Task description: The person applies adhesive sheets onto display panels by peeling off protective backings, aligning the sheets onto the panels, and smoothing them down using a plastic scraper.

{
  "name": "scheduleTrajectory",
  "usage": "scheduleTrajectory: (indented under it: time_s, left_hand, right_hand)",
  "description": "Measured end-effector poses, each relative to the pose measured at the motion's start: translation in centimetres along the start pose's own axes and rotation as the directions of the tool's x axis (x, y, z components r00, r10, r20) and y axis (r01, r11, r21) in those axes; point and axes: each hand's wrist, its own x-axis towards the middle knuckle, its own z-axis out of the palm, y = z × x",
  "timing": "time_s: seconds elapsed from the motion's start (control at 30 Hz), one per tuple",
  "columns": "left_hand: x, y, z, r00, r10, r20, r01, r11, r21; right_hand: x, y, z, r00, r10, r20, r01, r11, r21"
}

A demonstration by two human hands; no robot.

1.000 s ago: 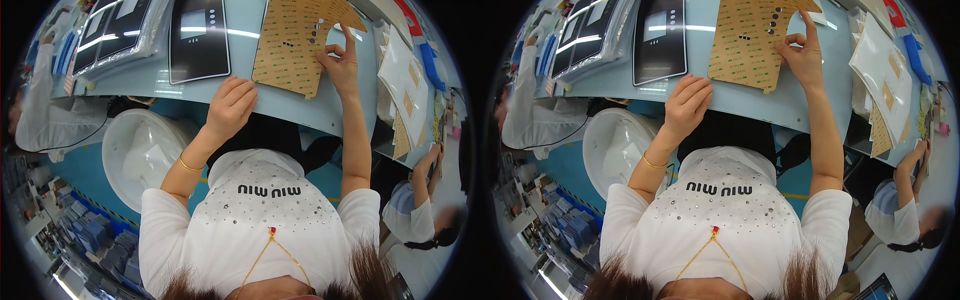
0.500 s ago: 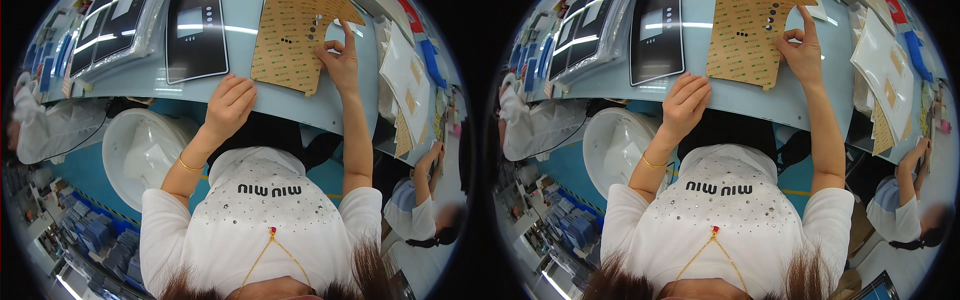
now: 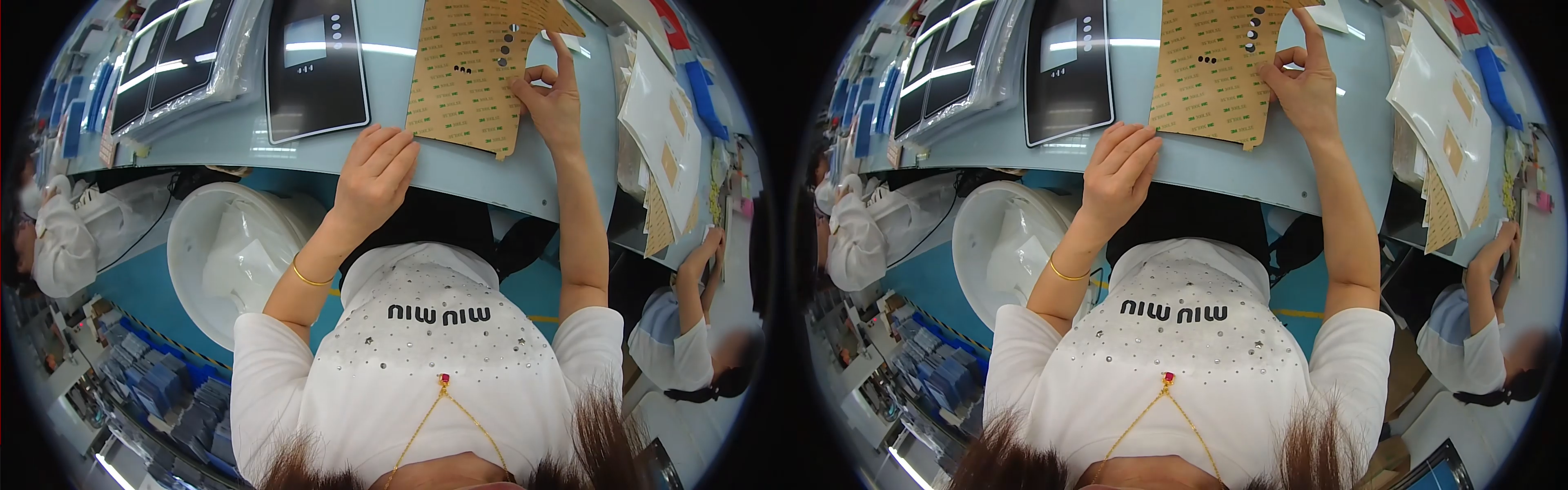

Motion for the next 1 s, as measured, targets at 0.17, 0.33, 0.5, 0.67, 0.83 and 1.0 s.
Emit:
scheduleTrajectory:
  time_s: [0.17,0.33,0.5,0.67,0.83,1.0]
  left_hand:
    - [0.1,0.2,0.0,1.000,-0.021,-0.006,0.021,0.999,0.029]
    - [0.4,0.5,0.0,0.998,-0.063,0.029,0.061,0.995,0.078]
    - [0.3,0.5,0.3,0.995,-0.089,0.035,0.086,0.993,0.084]
    - [0.7,1.0,0.0,0.987,-0.135,0.089,0.124,0.985,0.123]
    - [2.4,0.9,0.0,0.970,-0.171,0.174,0.129,0.965,0.229]
    - [4.2,0.3,0.4,0.940,-0.179,0.290,0.083,0.946,0.314]
  right_hand:
    - [0.1,-0.1,0.0,0.999,0.030,0.029,-0.031,0.999,0.036]
    - [0.1,0.0,0.0,1.000,0.017,0.024,-0.017,1.000,-0.013]
    - [0.3,0.1,0.0,1.000,0.014,0.016,-0.013,0.999,-0.050]
    - [0.4,0.1,0.1,1.000,0.004,0.029,-0.001,0.997,-0.076]
    - [0.5,0.1,0.1,0.999,-0.031,0.020,0.033,0.987,-0.159]
    - [0.5,-0.1,0.2,0.999,-0.052,0.009,0.052,0.963,-0.263]
